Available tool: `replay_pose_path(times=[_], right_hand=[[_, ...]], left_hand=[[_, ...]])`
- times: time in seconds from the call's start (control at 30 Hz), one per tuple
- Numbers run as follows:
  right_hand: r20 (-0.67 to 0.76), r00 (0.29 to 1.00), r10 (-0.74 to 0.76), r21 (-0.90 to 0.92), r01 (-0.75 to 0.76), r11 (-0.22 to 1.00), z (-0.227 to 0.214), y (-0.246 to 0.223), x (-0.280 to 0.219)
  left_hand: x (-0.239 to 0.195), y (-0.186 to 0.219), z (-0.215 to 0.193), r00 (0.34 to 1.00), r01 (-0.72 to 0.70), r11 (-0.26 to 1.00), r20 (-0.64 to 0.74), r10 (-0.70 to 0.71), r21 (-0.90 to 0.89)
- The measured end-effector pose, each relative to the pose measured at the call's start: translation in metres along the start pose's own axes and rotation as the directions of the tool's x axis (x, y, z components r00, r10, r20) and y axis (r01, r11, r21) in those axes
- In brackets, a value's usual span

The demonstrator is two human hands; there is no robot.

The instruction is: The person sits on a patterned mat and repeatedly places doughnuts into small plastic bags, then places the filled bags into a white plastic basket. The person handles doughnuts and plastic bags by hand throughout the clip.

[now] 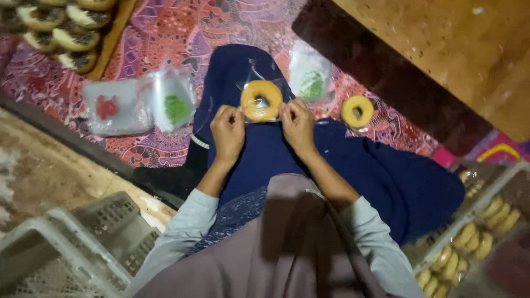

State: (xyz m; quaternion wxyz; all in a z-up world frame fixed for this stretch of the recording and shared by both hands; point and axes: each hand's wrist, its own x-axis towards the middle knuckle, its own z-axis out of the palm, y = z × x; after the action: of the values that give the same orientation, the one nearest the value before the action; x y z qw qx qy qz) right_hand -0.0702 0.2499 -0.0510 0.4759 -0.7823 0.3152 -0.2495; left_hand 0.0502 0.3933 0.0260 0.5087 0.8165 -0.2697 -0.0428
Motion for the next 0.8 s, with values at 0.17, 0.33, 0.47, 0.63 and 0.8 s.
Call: replay_pose_path(times=[0.17, 0.33, 0.47, 0.63, 0.8], right_hand=[[0.058, 0.932, 0.358, 0.412, -0.349, 0.842, -0.023, 0.088, 0.012], [-0.209, 0.879, 0.428, 0.164, -0.4, 0.902, -0.132, 0.149, 0.012], [-0.454, 0.833, 0.318, -0.278, -0.471, 0.837, -0.148, 0.194, -0.016], [-0.436, 0.884, 0.172, -0.207, -0.284, 0.936, -0.14, 0.229, -0.012], [-0.444, 0.74, 0.505, 0.1, -0.519, 0.849, -0.173, 0.211, -0.008]], left_hand=[[-0.006, -0.004, 0.066, 0.973, -0.162, 0.981, 0.146, 0.177, -0.109], [-0.025, -0.018, 0.218, 0.942, 0.113, 0.936, 0.336, 0.006, -0.332], [-0.039, -0.051, 0.331, 0.738, 0.452, 0.887, 0.595, -0.317, -0.088], [-0.028, -0.055, 0.345, 0.413, 0.664, 0.745, 0.803, -0.429, 0.056], [-0.01, -0.037, 0.29, 0.396, 0.851, 0.482, 0.858, -0.327, -0.209]])
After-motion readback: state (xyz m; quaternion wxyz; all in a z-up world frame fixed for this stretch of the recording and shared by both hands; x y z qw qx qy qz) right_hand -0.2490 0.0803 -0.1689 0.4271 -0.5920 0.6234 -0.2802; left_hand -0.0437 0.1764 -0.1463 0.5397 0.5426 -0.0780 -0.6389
